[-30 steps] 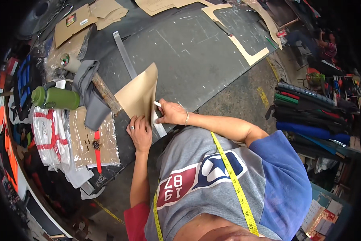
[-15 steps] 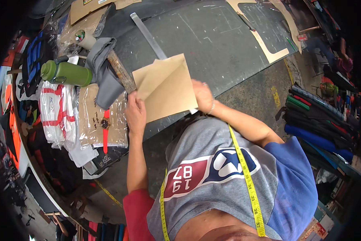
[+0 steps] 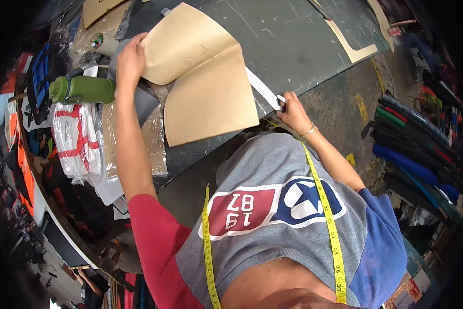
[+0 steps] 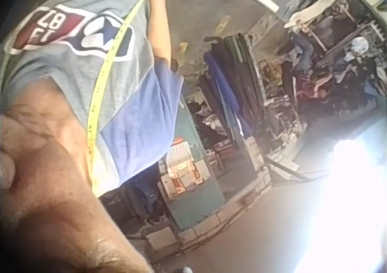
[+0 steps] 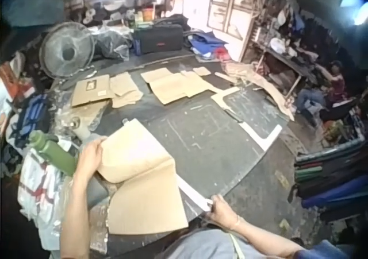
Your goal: The recorder traces paper templates onto a surface and uses a measuring tape to measure the dimensions of a bag.
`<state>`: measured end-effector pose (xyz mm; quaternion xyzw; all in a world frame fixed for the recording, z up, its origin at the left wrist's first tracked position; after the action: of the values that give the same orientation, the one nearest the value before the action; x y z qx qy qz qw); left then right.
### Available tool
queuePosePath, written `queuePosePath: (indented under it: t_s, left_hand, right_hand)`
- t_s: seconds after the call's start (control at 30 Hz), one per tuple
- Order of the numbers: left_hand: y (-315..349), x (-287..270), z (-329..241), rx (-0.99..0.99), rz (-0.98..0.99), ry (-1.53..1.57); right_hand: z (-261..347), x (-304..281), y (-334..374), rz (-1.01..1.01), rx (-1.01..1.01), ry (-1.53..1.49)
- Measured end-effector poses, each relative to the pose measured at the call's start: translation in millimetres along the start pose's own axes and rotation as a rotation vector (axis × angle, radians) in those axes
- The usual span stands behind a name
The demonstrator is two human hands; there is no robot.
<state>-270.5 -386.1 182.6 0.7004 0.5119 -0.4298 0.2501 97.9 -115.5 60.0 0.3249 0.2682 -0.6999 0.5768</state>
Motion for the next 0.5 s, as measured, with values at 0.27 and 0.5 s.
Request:
queuePosePath:
  t_s: [0.27, 0.5]
  left_hand:
    - [-76, 25, 30, -0.095, 0.096, -0.081]
    - [-115, 41, 51, -0.116, 0.086, -0.201]
  right_hand:
    - [5, -28, -15, -0.059, 0.071, 0.096]
    - [-5, -100, 2, -0.301, -0.009, 0.111]
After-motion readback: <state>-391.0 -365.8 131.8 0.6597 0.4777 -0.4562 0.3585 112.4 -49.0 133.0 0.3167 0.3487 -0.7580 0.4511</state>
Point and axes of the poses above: each hand's wrist, its own y-axis away from the middle knuckle, its own x-axis out of the palm, z = x × y, the point moved 8 cm from there along -y, towards the middle knuckle, and after that the axes turned 13 degrees about -x, right-handed, at the moved point
